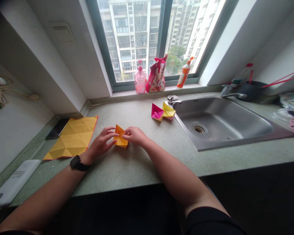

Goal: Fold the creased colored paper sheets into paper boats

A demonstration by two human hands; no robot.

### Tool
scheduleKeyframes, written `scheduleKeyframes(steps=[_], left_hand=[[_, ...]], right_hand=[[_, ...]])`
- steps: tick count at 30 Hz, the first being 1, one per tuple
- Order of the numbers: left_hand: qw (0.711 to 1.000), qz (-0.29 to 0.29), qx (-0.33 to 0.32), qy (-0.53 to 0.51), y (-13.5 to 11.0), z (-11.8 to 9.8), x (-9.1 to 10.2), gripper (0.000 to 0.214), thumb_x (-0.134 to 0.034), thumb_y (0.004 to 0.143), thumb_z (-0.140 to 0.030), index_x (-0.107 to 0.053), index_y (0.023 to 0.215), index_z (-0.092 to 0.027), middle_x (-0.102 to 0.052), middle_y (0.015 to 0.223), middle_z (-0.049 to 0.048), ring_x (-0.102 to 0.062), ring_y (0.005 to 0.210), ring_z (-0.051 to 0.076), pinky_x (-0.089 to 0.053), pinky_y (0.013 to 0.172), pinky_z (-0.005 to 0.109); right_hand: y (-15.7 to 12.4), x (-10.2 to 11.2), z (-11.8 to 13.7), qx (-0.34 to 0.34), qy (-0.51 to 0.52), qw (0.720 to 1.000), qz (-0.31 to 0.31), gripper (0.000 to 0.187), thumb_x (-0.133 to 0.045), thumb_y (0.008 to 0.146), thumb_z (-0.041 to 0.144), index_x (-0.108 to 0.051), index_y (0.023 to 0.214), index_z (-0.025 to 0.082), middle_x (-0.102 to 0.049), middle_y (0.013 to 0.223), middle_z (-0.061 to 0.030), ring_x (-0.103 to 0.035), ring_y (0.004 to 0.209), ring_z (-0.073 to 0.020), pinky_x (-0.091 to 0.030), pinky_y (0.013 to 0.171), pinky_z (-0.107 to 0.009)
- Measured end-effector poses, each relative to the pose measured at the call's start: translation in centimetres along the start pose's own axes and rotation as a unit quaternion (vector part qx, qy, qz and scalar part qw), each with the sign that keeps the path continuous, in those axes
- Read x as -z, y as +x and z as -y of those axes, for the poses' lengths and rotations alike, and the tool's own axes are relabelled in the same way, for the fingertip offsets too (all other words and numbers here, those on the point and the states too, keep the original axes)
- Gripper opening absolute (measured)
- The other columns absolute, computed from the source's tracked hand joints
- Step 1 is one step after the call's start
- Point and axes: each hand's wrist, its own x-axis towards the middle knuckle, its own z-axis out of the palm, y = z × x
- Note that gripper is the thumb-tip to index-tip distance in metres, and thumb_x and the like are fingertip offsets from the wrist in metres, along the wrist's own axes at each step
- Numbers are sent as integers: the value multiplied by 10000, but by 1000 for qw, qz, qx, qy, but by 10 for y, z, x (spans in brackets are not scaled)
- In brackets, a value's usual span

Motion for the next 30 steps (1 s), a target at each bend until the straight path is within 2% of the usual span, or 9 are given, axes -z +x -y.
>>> scheduleKeyframes(steps=[2, 7, 10, 13, 15, 19, 23, 26, 30], left_hand=[[1000, -13, 5, 11, 5, -3, 3, 275, -655, 1067, -238, -699, 1338, -256, -546, 1551, 148, -733, 1221, 263, -654, 1087, 511], [998, -49, -8, 41, 35, -15, 13, 410, -676, 1076, -353, -585, 1465, -262, -529, 1574, 169, -653, 1364, 316, -603, 1153, 549], [993, -109, -11, 45, 60, -19, 13, 394, -608, 1102, -336, -537, 1482, -261, -570, 1525, 155, -616, 1395, 302, -595, 1158, 524], [988, -152, -2, 36, 83, -17, 4, 314, -564, 1109, -295, -550, 1420, -251, -610, 1430, 138, -629, 1338, 276, -617, 1106, 487], [989, -143, -1, 33, 96, -16, -8, 260, -580, 1095, -271, -590, 1353, -237, -638, 1359, 127, -641, 1294, 273, -610, 1101, 491], [997, -69, -1, 34, 120, -14, -43, 133, -653, 1053, -229, -695, 1180, -223, -697, 1234, 98, -685, 1188, 271, -594, 1078, 484], [999, 0, 27, 32, 147, -12, -85, 133, -695, 1030, -196, -751, 1148, -220, -729, 1170, 88, -720, 1080, 265, -610, 968, 433], [998, 21, 49, 42, 169, -10, -115, 167, -755, 1001, -205, -773, 1166, -227, -742, 1161, 87, -728, 1015, 259, -609, 913, 409], [998, 24, 25, 50, 194, -9, -148, 217, -823, 956, -224, -795, 1169, -246, -759, 1150, 78, -730, 1018, 255, -607, 895, 385]], right_hand=[[1, 7, -3, -18, 34, 999, -6, 140, -752, 950, 314, -828, 878, 221, -763, 879, -7, -681, 797, -162, -486, 723, -274], [1, 28, -18, -19, 130, 987, -87, 211, -742, 916, 403, -813, 879, 209, -791, 919, -25, -701, 843, -178, -512, 751, -285], [2, 47, -29, -28, 199, 970, -134, 316, -732, 890, 512, -794, 862, 204, -772, 890, -36, -698, 803, -187, -529, 726, -301], [0, 72, -41, -14, 254, 942, -218, 397, -775, 826, 607, -764, 825, 211, -780, 1034, -84, -725, 897, -217, -573, 781, -339], [-3, 91, -49, -2, 293, 913, -285, 464, -803, 784, 672, -752, 836, 214, -772, 1063, -92, -731, 918, -230, -596, 805, -366], [-11, 125, -68, 15, 337, 850, -405, 502, -846, 734, 687, -747, 907, 226, -758, 970, -48, -719, 860, -210, -612, 794, -369], [-17, 146, -92, -26, 352, 789, -503, 506, -816, 719, 683, -704, 917, 230, -723, 843, -19, -693, 769, -209, -606, 731, -371], [-18, 155, -108, -41, 317, 767, -556, 498, -763, 749, 700, -670, 907, 238, -709, 821, -17, -692, 783, -220, -600, 734, -372], [-18, 160, -124, -52, 287, 768, -569, 506, -727, 774, 716, -660, 927, 238, -723, 882, -37, -709, 836, -226, -605, 774, -371]])
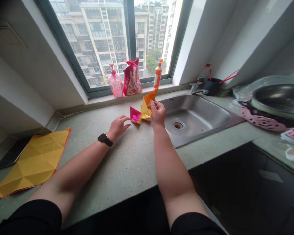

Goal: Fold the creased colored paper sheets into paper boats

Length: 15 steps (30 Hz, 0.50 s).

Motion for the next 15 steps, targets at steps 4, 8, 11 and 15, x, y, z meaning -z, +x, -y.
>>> scheduleKeyframes(steps=[4, 8, 11, 15], left_hand=[[999, 9, -48, -7, 17, -4, -18, 123, -803, 963, -213, -835, 1077, -247, -777, 1158, 89, -720, 1036, 260, -597, 958, 419], [996, 11, -85, -5, 18, -1, -16, 127, -721, 1014, -203, -840, 990, -242, -799, 1134, 89, -704, 1002, 255, -592, 947, 430], [994, 10, -107, 3, 9, 6, 0, 145, -695, 1031, -202, -833, 1021, -245, -809, 1150, 86, -699, 1008, 254, -594, 944, 432], [990, 24, -137, 4, -14, 15, 25, 159, -658, 1073, -223, -809, 1031, -244, -823, 1132, 70, -699, 1014, 255, -590, 939, 425]], right_hand=[[1, 1, -5, -3, -22, 1000, 5, 490, -702, 805, 707, -666, 944, 238, -719, 901, -40, -714, 848, -218, -610, 783, -355], [-2, 0, -4, -4, -18, 1000, 6, 444, -705, 845, 659, -680, 931, 224, -720, 897, -44, -718, 836, -214, -617, 779, -349], [-3, 0, -4, 1, -38, 999, 22, 449, -715, 870, 662, -703, 936, 218, -734, 947, -59, -723, 870, -220, -622, 801, -355], [-10, -6, -5, 17, -86, 994, 69, 472, -714, 899, 687, -735, 959, 220, -739, 1009, -75, -720, 948, -242, -622, 858, -383]])
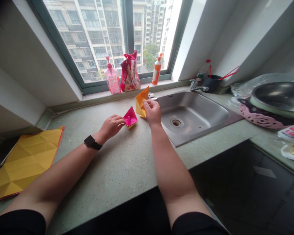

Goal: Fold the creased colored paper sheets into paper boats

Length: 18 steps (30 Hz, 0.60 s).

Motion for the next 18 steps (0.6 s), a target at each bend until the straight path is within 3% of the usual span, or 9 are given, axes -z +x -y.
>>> scheduleKeyframes(steps=[6, 9, 14, 18], left_hand=[[1000, -12, -5, -18, -28, -7, 12, 130, -641, 1096, -233, -770, 1075, -227, -820, 1067, 71, -714, 1005, 245, -599, 944, 408], [999, -45, -6, -18, -33, -11, 10, 104, -665, 1086, -227, -747, 1147, -208, -821, 1067, 81, -724, 1021, 254, -610, 955, 418], [997, -69, -39, -21, -35, -14, 8, 273, -626, 1114, -235, -706, 1375, -233, -810, 1129, 82, -726, 1037, 238, -617, 964, 411], [996, -70, -55, -33, -36, -16, 6, 302, -588, 1115, -169, -736, 1351, -286, -790, 1136, 59, -716, 1029, 212, -615, 963, 389]], right_hand=[[-26, -24, 9, 43, -83, 993, 71, 371, -743, 882, 598, -770, 856, 229, -727, 1068, -83, -712, 1010, -256, -598, 975, -423], [-35, -30, 12, 49, -121, 989, 75, 317, -736, 873, 538, -775, 806, 230, -740, 1038, -83, -711, 996, -260, -598, 951, -419], [-37, -32, 12, 51, -162, 984, 61, 288, -718, 894, 495, -766, 797, 229, -744, 1049, -95, -709, 1060, -277, -580, 995, -431], [-36, -32, 10, 53, -182, 979, 75, 304, -706, 929, 501, -764, 820, 224, -735, 1069, -97, -713, 1056, -268, -568, 1025, -429]])
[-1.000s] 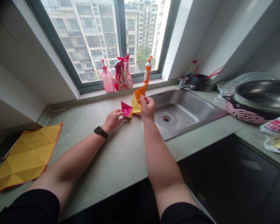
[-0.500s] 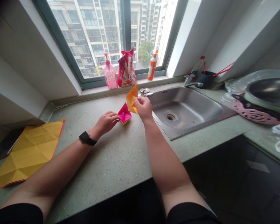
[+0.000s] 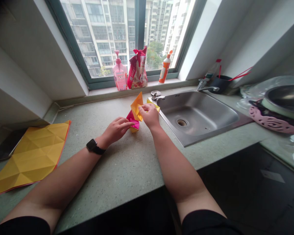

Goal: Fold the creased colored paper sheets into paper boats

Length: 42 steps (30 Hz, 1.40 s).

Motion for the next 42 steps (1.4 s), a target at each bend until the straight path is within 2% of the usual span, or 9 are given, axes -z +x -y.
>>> scheduleKeyframes(steps=[2, 6, 9, 14, 21, 28, 35, 42], left_hand=[[1000, -4, 3, -8, 0, -1, -1, 289, -584, 1110, -152, -749, 1310, -281, -783, 1149, 60, -713, 1043, 213, -618, 961, 386], [999, -3, 20, -26, 0, -2, -2, 205, -608, 1120, -223, -723, 1288, -245, -777, 1158, 76, -721, 1063, 228, -625, 978, 415], [999, -9, 37, -31, 0, -1, -2, 165, -635, 1110, -251, -703, 1257, -220, -772, 1174, 95, -731, 1082, 241, -633, 986, 440], [998, -10, 34, -58, 0, 1, 0, 143, -668, 1073, -190, -705, 1209, -213, -784, 1278, 106, -736, 1176, 253, -621, 1043, 465], [998, 13, 29, -55, -2, 3, 1, 149, -687, 1050, -170, -704, 1190, -217, -823, 1245, 73, -727, 1100, 254, -610, 1029, 466], [998, 29, 33, -50, -3, 4, 0, 185, -634, 1078, -199, -701, 1249, -223, -830, 1227, 69, -717, 1051, 253, -604, 998, 456], [997, 22, 41, -54, -3, 5, -6, 203, -623, 1095, -223, -701, 1282, -228, -824, 1249, 76, -725, 1037, 238, -598, 1000, 437], [998, 22, 39, -55, -4, 6, -8, 213, -621, 1093, -226, -713, 1285, -222, -819, 1258, 84, -719, 1091, 249, -597, 1029, 458]], right_hand=[[0, 0, -1, -3, -7, 1000, 11, 308, -705, 934, 504, -763, 830, 220, -734, 1070, -98, -718, 1042, -263, -575, 1008, -418], [0, -1, -2, -29, -25, 998, 41, 313, -714, 923, 522, -769, 853, 222, -727, 1065, -81, -725, 958, -245, -591, 911, -390], [-1, -1, -1, -49, -47, 995, 71, 284, -719, 910, 497, -774, 848, 225, -727, 1042, -54, -711, 898, -221, -574, 897, -374], [-2, -1, 0, -69, -62, 991, 92, 285, -720, 895, 494, -790, 874, 219, -742, 1024, -47, -698, 912, -215, -549, 892, -351], [-1, 2, -1, -89, -45, 989, 111, 349, -726, 869, 545, -799, 872, 205, -770, 920, -58, -701, 921, -250, -543, 824, -342], [0, 9, 3, -93, -40, 987, 124, 336, -705, 842, 527, -789, 827, 202, -770, 890, -59, -696, 850, -241, -522, 796, -350], [-1, 12, 6, -97, -21, 982, 161, 362, -690, 840, 550, -772, 812, 199, -764, 819, -60, -681, 784, -235, -471, 674, -329], [0, 13, 3, -72, -54, 981, 173, 332, -699, 854, 525, -767, 810, 203, -756, 883, -58, -672, 826, -225, -487, 721, -330]])
